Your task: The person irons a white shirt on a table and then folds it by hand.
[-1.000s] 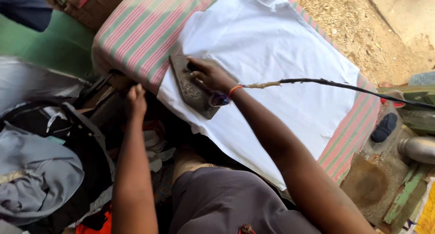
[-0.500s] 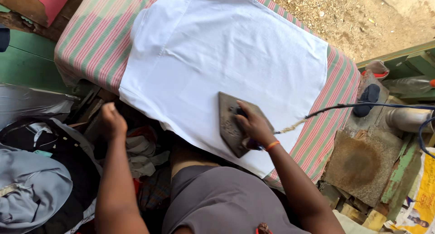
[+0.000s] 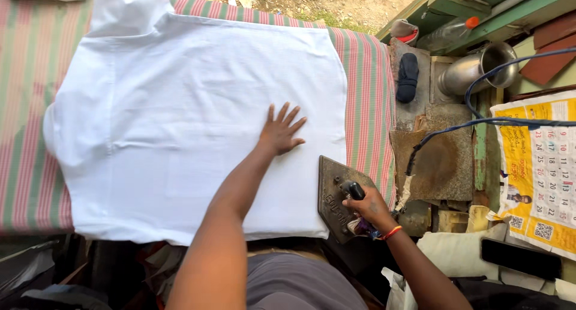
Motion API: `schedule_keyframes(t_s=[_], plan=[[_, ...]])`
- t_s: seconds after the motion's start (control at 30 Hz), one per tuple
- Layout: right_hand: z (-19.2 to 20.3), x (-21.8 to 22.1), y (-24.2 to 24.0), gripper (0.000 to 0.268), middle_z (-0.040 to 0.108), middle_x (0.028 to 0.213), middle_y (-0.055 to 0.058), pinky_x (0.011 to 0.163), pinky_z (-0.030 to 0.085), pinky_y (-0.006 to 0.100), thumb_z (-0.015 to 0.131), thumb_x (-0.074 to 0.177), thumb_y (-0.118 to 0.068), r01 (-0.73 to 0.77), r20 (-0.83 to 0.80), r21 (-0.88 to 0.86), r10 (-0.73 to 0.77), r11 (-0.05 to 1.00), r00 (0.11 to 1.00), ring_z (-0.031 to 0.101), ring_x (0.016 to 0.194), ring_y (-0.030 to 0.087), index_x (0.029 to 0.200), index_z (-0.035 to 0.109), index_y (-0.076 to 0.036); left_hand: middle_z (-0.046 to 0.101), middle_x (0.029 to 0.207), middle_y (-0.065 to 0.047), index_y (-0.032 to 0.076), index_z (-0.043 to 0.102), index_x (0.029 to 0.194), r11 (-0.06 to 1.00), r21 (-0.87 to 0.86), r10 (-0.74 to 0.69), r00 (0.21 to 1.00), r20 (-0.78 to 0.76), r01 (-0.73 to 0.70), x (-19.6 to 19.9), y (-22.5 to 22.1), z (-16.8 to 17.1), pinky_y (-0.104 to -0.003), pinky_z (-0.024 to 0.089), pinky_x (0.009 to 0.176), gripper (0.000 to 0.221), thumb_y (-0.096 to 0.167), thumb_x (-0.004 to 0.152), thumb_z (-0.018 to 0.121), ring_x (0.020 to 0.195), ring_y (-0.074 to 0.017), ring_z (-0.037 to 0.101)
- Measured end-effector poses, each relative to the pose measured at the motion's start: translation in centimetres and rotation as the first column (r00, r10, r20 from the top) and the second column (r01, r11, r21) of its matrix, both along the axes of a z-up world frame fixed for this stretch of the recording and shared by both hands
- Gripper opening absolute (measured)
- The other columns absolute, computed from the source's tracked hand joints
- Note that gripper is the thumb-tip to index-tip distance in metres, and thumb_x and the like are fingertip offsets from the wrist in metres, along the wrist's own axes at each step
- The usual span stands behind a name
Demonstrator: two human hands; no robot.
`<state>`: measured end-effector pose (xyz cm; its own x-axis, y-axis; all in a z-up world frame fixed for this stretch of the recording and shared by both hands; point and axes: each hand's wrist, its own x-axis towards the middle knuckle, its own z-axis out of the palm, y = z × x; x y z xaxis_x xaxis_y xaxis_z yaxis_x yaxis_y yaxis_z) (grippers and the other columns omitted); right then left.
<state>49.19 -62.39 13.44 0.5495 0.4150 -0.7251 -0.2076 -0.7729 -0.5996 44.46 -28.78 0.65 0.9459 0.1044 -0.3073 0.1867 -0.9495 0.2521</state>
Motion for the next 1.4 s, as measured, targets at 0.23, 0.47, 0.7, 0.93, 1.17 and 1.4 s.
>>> schedule_keyframes(t_s=[0.23,0.47,0.7,0.93,1.17,1.4], plan=[[-0.8,0.2,4.8,0.025,0.060,0.068,0.002,0.049,0.047,0.029,0.078,0.075,-0.003,0.284,0.045,0.131,-0.292,0.950,0.955,0.055,0.051,0.012,0.094,0.064,0.006,-0.003,0.173,0.000,0.045,0.018,0.161,0.997,-0.080,0.013,0.996,-0.087,-0.020,15.9,-3.9,1.8,-0.065,-0.007,0.122,0.075,0.076,0.094,0.031,0.158,-0.0354,-0.011],[-2.5,7.4,13.6,0.023,0.062,0.070,0.001,0.047,0.045,0.028,0.073,0.074,-0.001,0.275,0.109,0.266,-0.313,0.924,0.944,0.053,0.051,0.011,0.096,0.068,-0.002,0.026,0.171,-0.004,0.028,0.039,0.160,0.929,-0.340,0.234,0.945,0.227,-0.149,16.9,-0.8,0.5,-0.061,0.010,0.128,0.060,0.059,0.108,0.030,0.160,-0.0366,0.014],[-3.6,19.0,23.4,0.040,0.073,0.086,0.021,0.072,0.056,0.051,0.079,0.078,-0.039,-0.296,0.740,-0.361,0.465,0.884,0.487,0.071,0.080,0.039,0.102,0.075,-0.007,0.026,0.167,-0.011,0.022,0.038,0.156,0.946,-0.036,0.324,0.934,0.150,-0.323,-12.9,11.2,-0.9,-0.060,0.012,0.122,0.076,0.064,0.094,0.052,0.154,-0.0392,0.017],[-1.7,19.6,35.7,0.035,0.075,0.085,0.009,0.073,0.056,0.048,0.079,0.072,-0.047,-0.632,0.678,-0.555,0.734,0.541,0.032,0.073,0.085,0.032,0.096,0.075,-0.022,0.033,0.163,-0.013,0.018,0.046,0.154,0.884,0.006,0.451,0.854,0.260,-0.468,-24.0,13.7,-0.6,-0.063,0.014,0.121,0.078,0.062,0.090,0.060,0.151,-0.0402,0.023],[-1.6,9.4,46.0,0.032,0.072,0.078,0.008,0.067,0.056,0.046,0.079,0.073,-0.045,-0.758,0.737,-0.436,0.676,0.486,0.010,0.072,0.077,0.031,0.093,0.075,-0.021,0.041,0.159,-0.013,0.018,0.058,0.144,0.875,-0.031,0.461,0.811,0.360,-0.483,-25.1,13.5,-1.0,-0.064,0.016,0.120,0.067,0.057,0.090,0.063,0.149,-0.0398,0.030],[-2.5,0.0,56.3,0.024,0.068,0.073,0.005,0.069,0.053,0.044,0.078,0.077,-0.031,-0.864,0.822,-0.407,0.532,0.296,-0.205,0.068,0.064,0.025,0.090,0.065,-0.016,0.044,0.158,-0.012,0.016,0.057,0.145,0.886,-0.011,0.433,0.820,0.375,-0.463,-25.3,13.8,-1.4,-0.060,0.013,0.123,0.071,0.059,0.088,0.065,0.151,-0.0370,0.029]])
